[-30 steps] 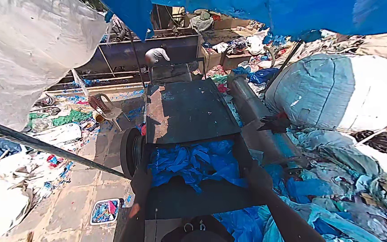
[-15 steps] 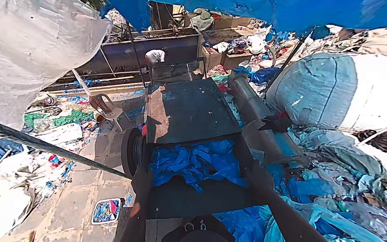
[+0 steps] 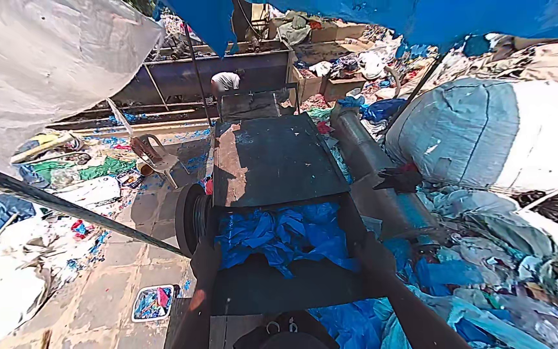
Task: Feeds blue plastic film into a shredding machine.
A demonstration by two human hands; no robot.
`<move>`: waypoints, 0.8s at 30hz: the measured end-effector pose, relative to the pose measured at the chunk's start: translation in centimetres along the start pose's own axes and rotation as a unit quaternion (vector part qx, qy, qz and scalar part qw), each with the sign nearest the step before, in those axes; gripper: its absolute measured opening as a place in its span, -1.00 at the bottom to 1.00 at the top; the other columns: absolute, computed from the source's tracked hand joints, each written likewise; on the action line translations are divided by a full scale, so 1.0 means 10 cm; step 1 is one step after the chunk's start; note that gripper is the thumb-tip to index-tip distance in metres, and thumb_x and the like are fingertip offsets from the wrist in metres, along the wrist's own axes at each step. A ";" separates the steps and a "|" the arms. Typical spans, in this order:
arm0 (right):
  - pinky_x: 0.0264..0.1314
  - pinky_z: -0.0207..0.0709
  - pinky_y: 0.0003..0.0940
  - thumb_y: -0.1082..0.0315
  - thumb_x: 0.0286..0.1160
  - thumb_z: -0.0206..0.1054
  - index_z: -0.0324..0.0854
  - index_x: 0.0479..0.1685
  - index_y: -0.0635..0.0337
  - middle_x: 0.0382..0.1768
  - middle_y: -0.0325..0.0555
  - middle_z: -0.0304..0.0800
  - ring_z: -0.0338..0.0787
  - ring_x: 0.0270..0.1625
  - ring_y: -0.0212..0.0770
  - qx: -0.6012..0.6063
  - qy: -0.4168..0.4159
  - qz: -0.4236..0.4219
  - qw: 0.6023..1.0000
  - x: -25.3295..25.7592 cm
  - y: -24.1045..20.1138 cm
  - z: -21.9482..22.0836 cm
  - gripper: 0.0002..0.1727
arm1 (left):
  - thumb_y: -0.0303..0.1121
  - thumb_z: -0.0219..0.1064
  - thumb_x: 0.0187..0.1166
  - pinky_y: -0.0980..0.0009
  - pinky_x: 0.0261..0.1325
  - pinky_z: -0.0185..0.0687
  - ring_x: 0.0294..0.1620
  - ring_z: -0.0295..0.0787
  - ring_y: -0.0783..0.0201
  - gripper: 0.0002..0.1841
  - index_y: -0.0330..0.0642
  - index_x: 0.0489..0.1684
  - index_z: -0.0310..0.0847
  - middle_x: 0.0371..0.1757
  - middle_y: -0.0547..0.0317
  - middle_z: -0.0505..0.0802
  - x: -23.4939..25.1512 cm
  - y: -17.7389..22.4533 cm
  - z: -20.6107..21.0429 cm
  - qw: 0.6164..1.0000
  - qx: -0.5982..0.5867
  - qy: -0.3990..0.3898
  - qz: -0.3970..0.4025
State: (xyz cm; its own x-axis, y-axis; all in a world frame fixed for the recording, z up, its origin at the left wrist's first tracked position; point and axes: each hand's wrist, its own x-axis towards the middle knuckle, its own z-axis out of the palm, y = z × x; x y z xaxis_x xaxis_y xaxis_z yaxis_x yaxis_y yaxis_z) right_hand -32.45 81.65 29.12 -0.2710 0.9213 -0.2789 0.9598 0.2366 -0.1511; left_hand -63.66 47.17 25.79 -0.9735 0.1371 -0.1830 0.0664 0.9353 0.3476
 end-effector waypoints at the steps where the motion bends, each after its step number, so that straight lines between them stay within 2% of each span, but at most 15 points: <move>1: 0.25 0.61 0.30 0.02 0.68 0.24 0.19 0.73 0.17 0.28 0.31 0.74 0.79 0.30 0.30 0.001 0.000 0.001 1.000 -0.01 -0.01 -0.01 -0.29 | 0.05 0.29 0.62 -0.20 0.21 0.68 0.23 0.82 -0.13 -0.35 -0.17 0.59 0.39 0.24 -0.14 0.82 0.01 0.00 0.01 1.000 0.000 0.004 0.003; 8: 0.21 0.63 0.28 0.02 0.67 0.25 0.21 0.71 0.16 0.24 0.30 0.76 0.80 0.26 0.30 -0.003 0.004 0.005 1.000 -0.01 -0.01 0.00 -0.29 | 0.04 0.31 0.61 -0.20 0.17 0.70 0.19 0.83 -0.14 -0.36 -0.18 0.56 0.42 0.21 -0.15 0.83 0.01 -0.03 0.04 1.000 0.000 0.017 0.012; 17: 0.26 0.61 0.26 0.02 0.70 0.23 0.21 0.71 0.18 0.25 0.30 0.76 0.78 0.31 0.29 0.002 -0.001 -0.005 1.000 -0.03 0.01 -0.03 -0.31 | 0.06 0.31 0.60 -0.19 0.16 0.71 0.18 0.84 -0.14 -0.34 -0.18 0.58 0.40 0.21 -0.16 0.83 0.03 -0.03 0.06 1.000 0.009 0.017 0.007; 24: 0.26 0.61 0.27 0.01 0.71 0.21 0.24 0.70 0.18 0.25 0.29 0.76 0.78 0.30 0.29 0.001 -0.003 -0.004 1.000 -0.04 0.00 -0.04 -0.32 | 0.08 0.28 0.62 -0.21 0.22 0.68 0.22 0.83 -0.13 -0.31 -0.20 0.61 0.38 0.25 -0.15 0.82 0.01 -0.02 0.03 1.000 0.009 0.009 0.007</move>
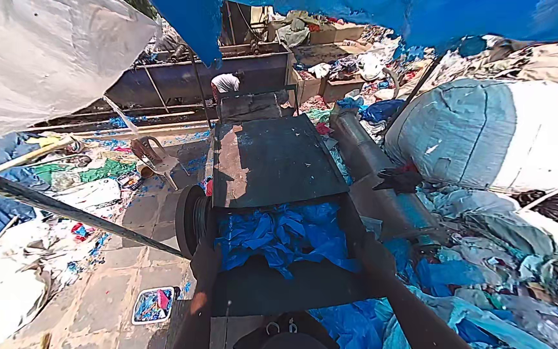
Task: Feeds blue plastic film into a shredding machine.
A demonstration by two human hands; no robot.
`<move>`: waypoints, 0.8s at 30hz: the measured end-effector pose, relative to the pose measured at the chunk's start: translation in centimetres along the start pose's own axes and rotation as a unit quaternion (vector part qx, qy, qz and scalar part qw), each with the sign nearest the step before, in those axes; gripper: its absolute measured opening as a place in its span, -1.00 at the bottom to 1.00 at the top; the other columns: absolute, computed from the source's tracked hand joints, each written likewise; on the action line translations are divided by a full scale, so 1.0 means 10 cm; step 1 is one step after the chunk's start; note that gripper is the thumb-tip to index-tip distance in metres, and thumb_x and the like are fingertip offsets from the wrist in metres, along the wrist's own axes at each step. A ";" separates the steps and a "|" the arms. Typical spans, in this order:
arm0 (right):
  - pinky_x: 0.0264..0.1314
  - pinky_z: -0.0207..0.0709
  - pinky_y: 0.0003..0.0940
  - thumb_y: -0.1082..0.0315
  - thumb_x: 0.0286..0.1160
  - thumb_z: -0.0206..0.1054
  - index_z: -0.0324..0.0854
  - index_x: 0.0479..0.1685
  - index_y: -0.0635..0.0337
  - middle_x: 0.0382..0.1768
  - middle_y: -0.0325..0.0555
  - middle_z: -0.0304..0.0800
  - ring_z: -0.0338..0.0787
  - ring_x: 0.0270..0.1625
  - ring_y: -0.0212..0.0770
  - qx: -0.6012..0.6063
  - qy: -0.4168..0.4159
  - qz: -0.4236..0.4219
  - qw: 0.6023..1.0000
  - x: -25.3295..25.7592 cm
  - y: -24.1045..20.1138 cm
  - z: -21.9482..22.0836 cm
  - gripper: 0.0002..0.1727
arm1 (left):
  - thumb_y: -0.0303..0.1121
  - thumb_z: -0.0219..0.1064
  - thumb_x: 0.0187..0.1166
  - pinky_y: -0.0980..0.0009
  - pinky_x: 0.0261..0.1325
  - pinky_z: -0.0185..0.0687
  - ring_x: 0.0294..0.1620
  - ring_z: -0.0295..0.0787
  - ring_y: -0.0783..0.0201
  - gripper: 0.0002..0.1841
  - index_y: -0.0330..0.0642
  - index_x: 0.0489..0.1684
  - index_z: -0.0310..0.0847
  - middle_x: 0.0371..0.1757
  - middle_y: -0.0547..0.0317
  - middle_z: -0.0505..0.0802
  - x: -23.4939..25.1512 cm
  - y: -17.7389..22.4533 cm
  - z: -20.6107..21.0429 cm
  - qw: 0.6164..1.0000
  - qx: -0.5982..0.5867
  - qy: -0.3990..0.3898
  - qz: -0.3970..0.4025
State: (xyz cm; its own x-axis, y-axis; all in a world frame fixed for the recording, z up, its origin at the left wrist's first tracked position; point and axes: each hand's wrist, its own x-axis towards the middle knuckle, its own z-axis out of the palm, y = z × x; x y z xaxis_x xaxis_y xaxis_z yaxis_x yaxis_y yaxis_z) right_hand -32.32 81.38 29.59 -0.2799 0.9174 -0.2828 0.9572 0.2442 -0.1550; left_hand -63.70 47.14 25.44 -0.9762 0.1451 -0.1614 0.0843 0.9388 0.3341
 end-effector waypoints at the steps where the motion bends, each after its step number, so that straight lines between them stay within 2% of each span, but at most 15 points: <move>1: 0.26 0.61 0.27 0.00 0.71 0.21 0.24 0.69 0.18 0.25 0.29 0.76 0.79 0.30 0.29 0.000 0.001 0.002 1.000 0.01 0.00 0.01 -0.32 | 0.08 0.29 0.62 -0.21 0.22 0.69 0.22 0.83 -0.13 -0.32 -0.19 0.60 0.38 0.24 -0.14 0.83 0.00 0.00 0.00 1.000 0.000 0.002 0.000; 16: 0.29 0.59 0.29 0.01 0.71 0.22 0.21 0.72 0.19 0.32 0.31 0.72 0.76 0.34 0.30 0.007 -0.006 -0.001 1.000 -0.02 -0.01 -0.03 -0.30 | 0.06 0.30 0.62 -0.21 0.22 0.68 0.23 0.82 -0.12 -0.36 -0.17 0.56 0.41 0.23 -0.13 0.83 0.00 -0.01 0.01 1.000 -0.010 0.005 0.004; 24: 0.26 0.60 0.30 0.02 0.70 0.23 0.23 0.70 0.17 0.28 0.30 0.75 0.77 0.31 0.31 0.009 -0.003 0.000 1.000 0.01 0.01 -0.01 -0.32 | 0.04 0.33 0.60 -0.22 0.19 0.69 0.20 0.84 -0.14 -0.34 -0.17 0.59 0.40 0.22 -0.13 0.84 0.00 0.00 0.01 1.000 -0.015 0.007 -0.002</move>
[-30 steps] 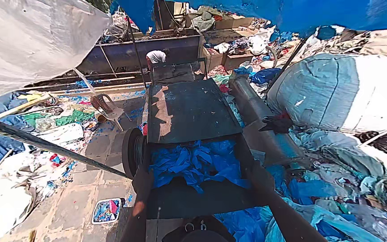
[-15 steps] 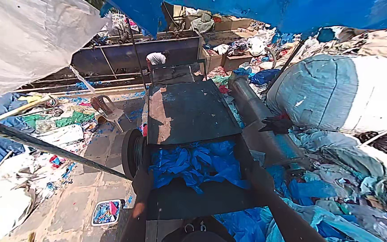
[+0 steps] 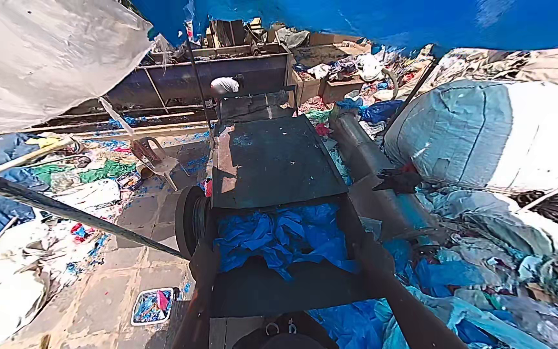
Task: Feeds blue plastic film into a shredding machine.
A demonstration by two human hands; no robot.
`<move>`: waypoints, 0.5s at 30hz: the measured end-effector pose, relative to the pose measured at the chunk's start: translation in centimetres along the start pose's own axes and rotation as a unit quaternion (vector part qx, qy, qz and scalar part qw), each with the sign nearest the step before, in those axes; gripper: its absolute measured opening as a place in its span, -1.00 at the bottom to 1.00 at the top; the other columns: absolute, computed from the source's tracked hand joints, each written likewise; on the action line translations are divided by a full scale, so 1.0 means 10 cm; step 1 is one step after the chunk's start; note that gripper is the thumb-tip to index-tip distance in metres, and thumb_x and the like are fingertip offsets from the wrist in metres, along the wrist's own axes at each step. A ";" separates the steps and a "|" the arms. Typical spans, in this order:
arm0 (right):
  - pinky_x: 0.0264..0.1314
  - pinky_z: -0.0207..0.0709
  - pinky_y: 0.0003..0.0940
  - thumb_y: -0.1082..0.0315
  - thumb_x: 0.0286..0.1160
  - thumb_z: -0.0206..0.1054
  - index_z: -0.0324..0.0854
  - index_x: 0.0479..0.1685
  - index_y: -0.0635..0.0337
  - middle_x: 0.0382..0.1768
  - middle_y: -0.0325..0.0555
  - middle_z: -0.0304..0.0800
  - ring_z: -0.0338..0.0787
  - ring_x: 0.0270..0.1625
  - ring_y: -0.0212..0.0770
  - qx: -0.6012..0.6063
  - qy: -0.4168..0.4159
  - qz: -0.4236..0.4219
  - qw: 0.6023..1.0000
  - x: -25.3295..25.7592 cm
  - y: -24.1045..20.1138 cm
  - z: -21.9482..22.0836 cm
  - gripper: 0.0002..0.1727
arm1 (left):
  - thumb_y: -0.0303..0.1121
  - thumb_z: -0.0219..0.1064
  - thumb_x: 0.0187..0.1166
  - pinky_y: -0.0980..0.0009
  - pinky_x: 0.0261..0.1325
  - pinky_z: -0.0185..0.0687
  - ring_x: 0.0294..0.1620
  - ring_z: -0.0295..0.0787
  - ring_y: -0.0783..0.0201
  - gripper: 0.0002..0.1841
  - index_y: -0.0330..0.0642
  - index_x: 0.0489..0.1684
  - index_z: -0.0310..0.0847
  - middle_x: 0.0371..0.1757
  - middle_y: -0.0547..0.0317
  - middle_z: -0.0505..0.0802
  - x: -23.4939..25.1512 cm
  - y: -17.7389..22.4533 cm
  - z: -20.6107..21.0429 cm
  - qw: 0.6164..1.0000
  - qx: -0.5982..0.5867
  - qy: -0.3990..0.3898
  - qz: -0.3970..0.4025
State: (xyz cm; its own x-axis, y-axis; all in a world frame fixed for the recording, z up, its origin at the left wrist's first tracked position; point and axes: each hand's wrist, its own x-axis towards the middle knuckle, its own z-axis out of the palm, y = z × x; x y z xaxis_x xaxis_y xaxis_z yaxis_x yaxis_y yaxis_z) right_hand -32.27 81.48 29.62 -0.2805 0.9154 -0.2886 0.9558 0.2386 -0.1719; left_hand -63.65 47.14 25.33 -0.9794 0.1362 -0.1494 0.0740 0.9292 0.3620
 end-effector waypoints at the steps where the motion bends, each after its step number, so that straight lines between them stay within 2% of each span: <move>1: 0.26 0.61 0.29 0.02 0.69 0.23 0.23 0.70 0.17 0.27 0.30 0.75 0.78 0.31 0.30 -0.001 0.001 0.000 1.000 0.00 0.00 0.00 -0.32 | 0.05 0.32 0.60 -0.22 0.18 0.69 0.19 0.84 -0.14 -0.34 -0.17 0.58 0.41 0.22 -0.13 0.84 0.01 0.00 0.00 1.000 0.001 0.001 0.001; 15: 0.25 0.60 0.31 0.02 0.69 0.23 0.24 0.70 0.17 0.27 0.30 0.75 0.78 0.30 0.30 0.004 0.007 0.000 1.000 -0.01 -0.01 0.01 -0.31 | 0.06 0.33 0.61 -0.22 0.26 0.66 0.26 0.81 -0.16 -0.28 -0.21 0.65 0.35 0.27 -0.18 0.82 0.00 -0.02 0.00 1.000 -0.005 -0.002 0.009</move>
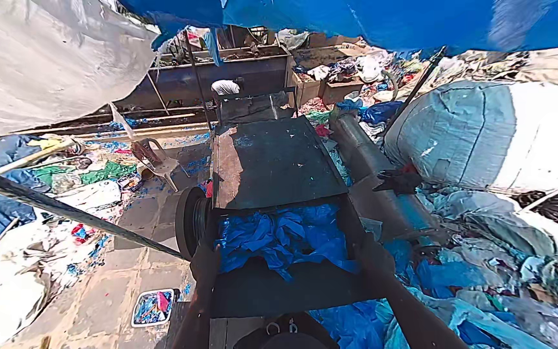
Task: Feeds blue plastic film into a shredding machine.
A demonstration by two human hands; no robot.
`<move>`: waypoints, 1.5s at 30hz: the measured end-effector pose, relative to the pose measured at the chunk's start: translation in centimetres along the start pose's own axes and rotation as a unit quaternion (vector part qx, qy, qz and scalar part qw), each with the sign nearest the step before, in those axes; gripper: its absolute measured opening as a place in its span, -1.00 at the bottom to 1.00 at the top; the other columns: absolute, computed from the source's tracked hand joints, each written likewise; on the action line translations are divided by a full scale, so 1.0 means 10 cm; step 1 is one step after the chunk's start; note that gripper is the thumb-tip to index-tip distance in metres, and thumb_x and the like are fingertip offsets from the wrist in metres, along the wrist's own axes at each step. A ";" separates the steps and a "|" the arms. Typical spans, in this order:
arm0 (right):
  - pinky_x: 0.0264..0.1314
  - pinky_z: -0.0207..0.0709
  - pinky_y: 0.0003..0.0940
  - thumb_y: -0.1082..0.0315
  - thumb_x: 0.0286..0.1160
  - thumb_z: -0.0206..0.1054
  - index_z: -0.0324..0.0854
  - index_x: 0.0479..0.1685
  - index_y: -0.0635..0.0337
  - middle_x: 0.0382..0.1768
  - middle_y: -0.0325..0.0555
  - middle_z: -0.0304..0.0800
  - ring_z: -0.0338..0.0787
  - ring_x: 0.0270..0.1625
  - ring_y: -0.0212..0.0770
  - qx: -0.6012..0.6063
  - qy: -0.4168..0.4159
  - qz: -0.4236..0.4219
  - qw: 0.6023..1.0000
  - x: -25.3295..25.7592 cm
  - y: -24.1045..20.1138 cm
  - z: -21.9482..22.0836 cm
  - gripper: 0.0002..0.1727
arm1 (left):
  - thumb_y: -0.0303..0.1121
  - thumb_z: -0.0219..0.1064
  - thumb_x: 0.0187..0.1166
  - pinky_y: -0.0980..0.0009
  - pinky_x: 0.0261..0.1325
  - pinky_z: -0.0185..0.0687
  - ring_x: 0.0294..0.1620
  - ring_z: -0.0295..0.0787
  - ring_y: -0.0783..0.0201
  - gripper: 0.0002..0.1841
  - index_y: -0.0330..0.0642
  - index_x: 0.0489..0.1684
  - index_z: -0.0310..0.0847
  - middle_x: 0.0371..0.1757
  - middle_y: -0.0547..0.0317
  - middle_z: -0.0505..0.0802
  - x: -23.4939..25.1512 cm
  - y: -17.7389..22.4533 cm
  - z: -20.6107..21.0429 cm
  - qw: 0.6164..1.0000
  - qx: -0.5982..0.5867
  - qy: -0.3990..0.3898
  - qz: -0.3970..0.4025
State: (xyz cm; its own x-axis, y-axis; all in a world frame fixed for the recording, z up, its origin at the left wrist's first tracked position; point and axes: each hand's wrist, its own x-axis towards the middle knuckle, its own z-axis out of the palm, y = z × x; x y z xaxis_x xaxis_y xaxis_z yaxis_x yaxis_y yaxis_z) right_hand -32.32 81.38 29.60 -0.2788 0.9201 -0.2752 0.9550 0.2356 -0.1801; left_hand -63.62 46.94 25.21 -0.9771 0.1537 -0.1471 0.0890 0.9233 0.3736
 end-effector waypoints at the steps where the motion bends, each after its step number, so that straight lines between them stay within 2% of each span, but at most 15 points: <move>1: 0.25 0.61 0.30 0.01 0.69 0.23 0.24 0.69 0.16 0.27 0.29 0.75 0.78 0.30 0.29 -0.002 -0.001 0.001 1.000 0.00 0.00 0.00 -0.32 | 0.07 0.31 0.61 -0.22 0.24 0.67 0.24 0.82 -0.15 -0.29 -0.21 0.64 0.36 0.25 -0.18 0.83 0.01 -0.01 0.02 1.000 0.002 0.004 0.001; 13: 0.25 0.62 0.26 0.01 0.68 0.26 0.25 0.67 0.14 0.23 0.25 0.78 0.80 0.29 0.26 -0.015 0.003 -0.001 1.000 0.07 0.03 0.06 -0.33 | 0.04 0.33 0.58 -0.22 0.21 0.68 0.21 0.83 -0.13 -0.35 -0.18 0.56 0.42 0.20 -0.14 0.84 0.05 -0.03 0.05 1.000 -0.001 0.006 0.000; 28: 0.25 0.62 0.26 -0.01 0.68 0.25 0.21 0.72 0.15 0.26 0.29 0.76 0.79 0.30 0.27 -0.023 0.002 0.007 1.000 0.06 0.02 0.05 -0.29 | 0.06 0.29 0.62 -0.21 0.26 0.66 0.26 0.81 -0.12 -0.32 -0.15 0.65 0.36 0.27 -0.12 0.82 0.01 -0.01 0.01 1.000 0.008 -0.005 -0.003; 35: 0.31 0.59 0.27 -0.02 0.69 0.24 0.22 0.73 0.16 0.31 0.27 0.74 0.77 0.34 0.27 -0.018 -0.004 0.005 1.000 0.06 0.02 0.04 -0.28 | 0.04 0.32 0.60 -0.21 0.24 0.67 0.24 0.82 -0.12 -0.34 -0.17 0.61 0.39 0.24 -0.12 0.83 0.00 -0.01 0.01 1.000 0.002 0.007 0.003; 45: 0.27 0.61 0.26 0.02 0.70 0.23 0.22 0.69 0.20 0.26 0.29 0.75 0.79 0.30 0.28 -0.007 -0.002 -0.006 1.000 0.01 0.02 0.01 -0.31 | 0.04 0.32 0.60 -0.20 0.24 0.66 0.23 0.82 -0.12 -0.34 -0.18 0.59 0.40 0.22 -0.13 0.84 0.03 -0.03 0.05 1.000 0.001 0.004 0.003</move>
State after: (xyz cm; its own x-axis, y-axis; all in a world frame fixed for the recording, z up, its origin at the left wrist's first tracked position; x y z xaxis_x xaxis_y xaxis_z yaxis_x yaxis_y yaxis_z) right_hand -32.22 81.53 29.46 -0.2915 0.9158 -0.2764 0.9527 0.2521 -0.1695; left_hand -63.84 46.88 24.61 -0.9780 0.1562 -0.1379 0.0948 0.9230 0.3729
